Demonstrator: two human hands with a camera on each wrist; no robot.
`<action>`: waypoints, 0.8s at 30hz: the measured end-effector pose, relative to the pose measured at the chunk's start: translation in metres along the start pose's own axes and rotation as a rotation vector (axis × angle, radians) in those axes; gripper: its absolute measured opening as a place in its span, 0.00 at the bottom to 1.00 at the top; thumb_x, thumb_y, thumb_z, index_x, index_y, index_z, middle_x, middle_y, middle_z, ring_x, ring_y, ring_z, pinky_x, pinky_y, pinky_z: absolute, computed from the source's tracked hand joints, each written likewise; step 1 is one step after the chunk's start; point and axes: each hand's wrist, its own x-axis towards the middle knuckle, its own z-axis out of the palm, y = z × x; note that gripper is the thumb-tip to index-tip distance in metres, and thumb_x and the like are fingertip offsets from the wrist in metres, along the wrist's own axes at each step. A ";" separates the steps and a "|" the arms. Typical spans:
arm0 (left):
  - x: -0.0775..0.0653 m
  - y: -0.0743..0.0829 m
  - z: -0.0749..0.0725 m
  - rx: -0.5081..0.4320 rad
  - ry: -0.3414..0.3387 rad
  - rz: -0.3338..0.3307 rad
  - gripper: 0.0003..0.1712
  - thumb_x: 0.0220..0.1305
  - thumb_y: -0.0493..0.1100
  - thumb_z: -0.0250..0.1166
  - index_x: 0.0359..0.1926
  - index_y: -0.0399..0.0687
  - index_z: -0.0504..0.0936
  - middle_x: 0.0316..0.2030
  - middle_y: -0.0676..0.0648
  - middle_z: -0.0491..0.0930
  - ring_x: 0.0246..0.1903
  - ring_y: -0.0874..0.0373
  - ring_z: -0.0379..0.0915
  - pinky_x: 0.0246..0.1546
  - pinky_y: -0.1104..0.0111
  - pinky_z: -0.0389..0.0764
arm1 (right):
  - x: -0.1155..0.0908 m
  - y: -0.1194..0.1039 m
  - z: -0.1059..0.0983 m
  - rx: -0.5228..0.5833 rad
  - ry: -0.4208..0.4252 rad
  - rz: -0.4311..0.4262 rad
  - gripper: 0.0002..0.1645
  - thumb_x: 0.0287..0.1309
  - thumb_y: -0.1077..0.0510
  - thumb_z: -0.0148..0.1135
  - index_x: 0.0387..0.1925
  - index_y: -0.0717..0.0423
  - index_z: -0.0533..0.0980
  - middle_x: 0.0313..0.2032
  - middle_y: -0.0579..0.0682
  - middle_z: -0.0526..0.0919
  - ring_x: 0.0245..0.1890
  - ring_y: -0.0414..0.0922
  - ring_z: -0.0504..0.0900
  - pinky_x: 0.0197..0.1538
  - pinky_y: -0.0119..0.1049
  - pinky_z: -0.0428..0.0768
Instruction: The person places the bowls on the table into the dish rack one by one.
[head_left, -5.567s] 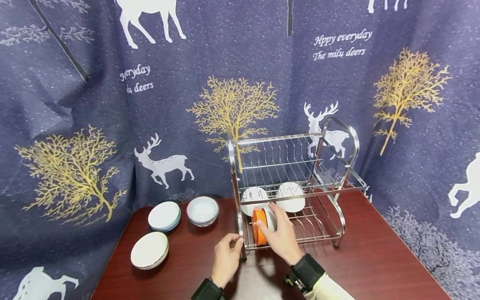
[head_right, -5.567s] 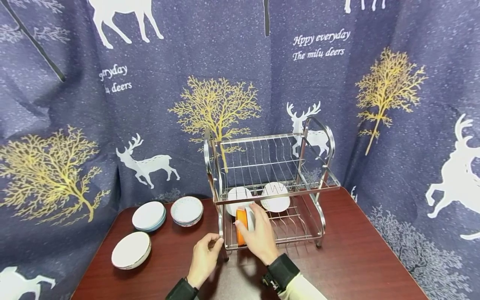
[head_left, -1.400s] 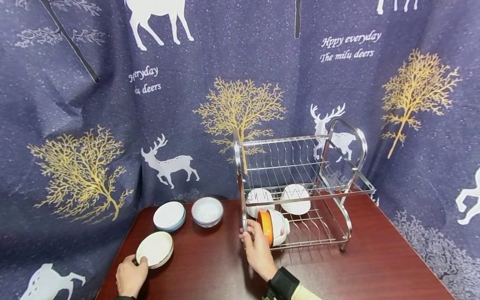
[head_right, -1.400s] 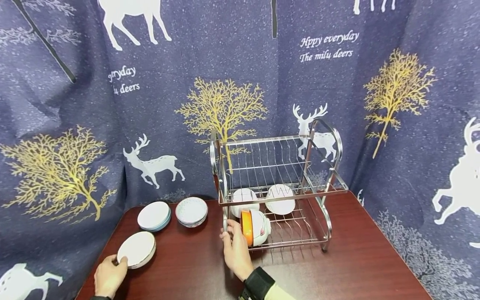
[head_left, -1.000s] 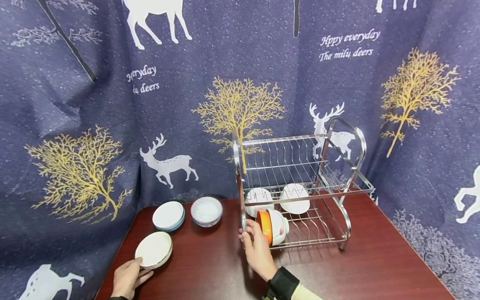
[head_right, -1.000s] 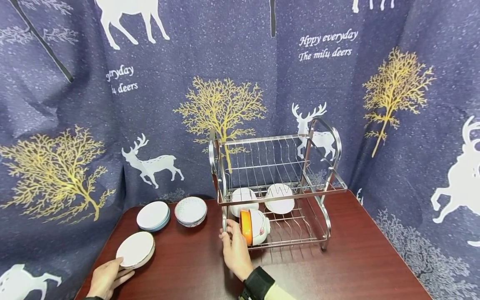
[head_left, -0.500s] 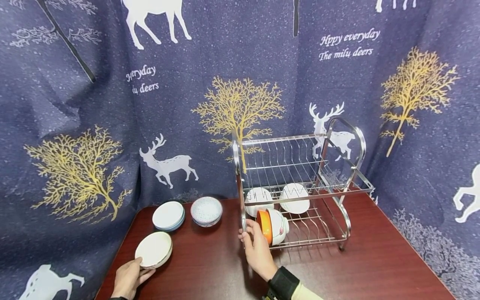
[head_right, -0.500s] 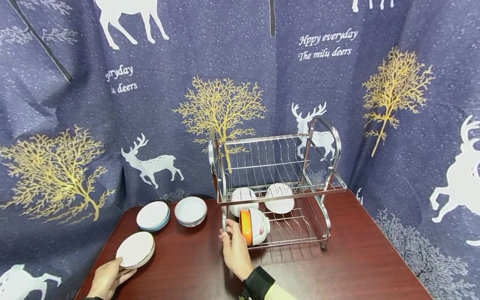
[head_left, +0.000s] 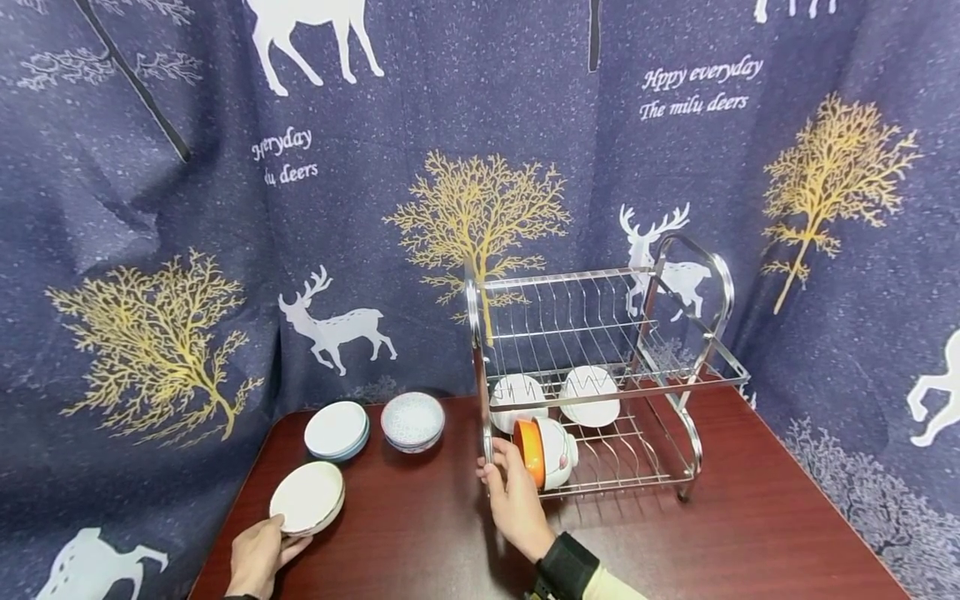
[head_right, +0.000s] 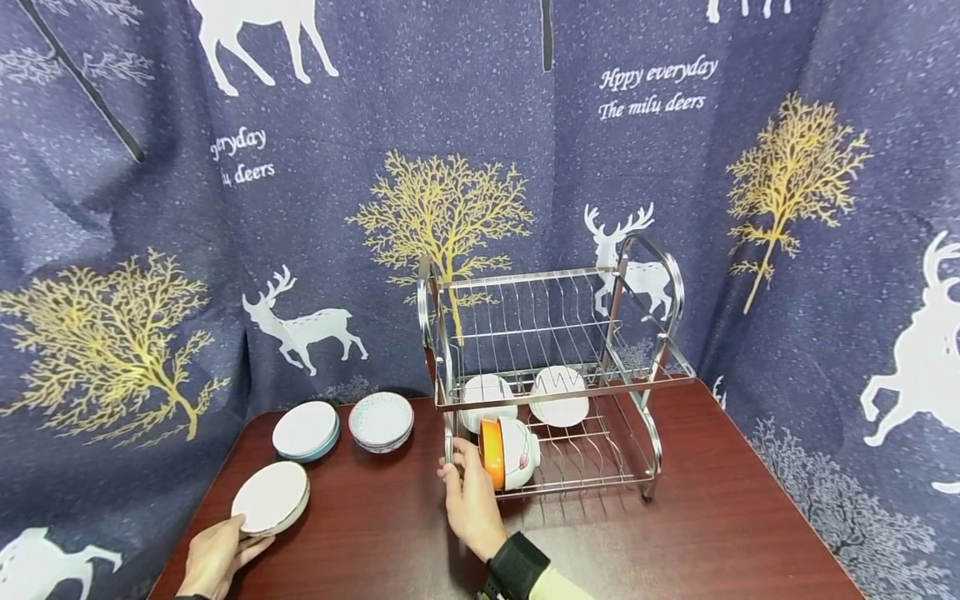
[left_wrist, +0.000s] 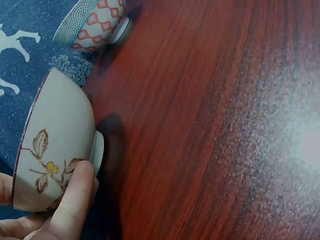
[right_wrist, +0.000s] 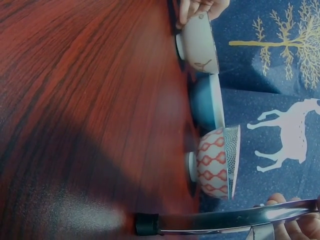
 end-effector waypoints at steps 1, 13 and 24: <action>0.000 0.000 0.000 0.001 -0.003 0.003 0.32 0.69 0.35 0.42 0.60 0.07 0.47 0.29 0.40 0.76 0.26 0.57 0.81 0.36 0.60 0.83 | 0.000 0.000 0.000 0.002 0.001 -0.001 0.22 0.65 0.71 0.51 0.59 0.63 0.62 0.41 0.59 0.82 0.38 0.44 0.83 0.42 0.34 0.81; 0.030 -0.030 -0.001 -0.028 -0.027 0.064 0.31 0.69 0.40 0.46 0.59 0.12 0.56 0.30 0.39 0.78 0.27 0.55 0.82 0.35 0.58 0.83 | 0.001 -0.007 0.000 0.003 0.022 -0.039 0.21 0.63 0.74 0.50 0.58 0.68 0.62 0.39 0.61 0.82 0.36 0.50 0.84 0.40 0.36 0.82; -0.025 0.022 0.036 -0.029 -0.157 0.074 0.27 0.72 0.37 0.42 0.57 0.10 0.56 0.35 0.36 0.77 0.30 0.54 0.82 0.37 0.60 0.82 | 0.000 -0.045 -0.009 0.007 0.011 0.013 0.21 0.62 0.75 0.50 0.56 0.74 0.62 0.35 0.63 0.82 0.34 0.55 0.83 0.41 0.42 0.82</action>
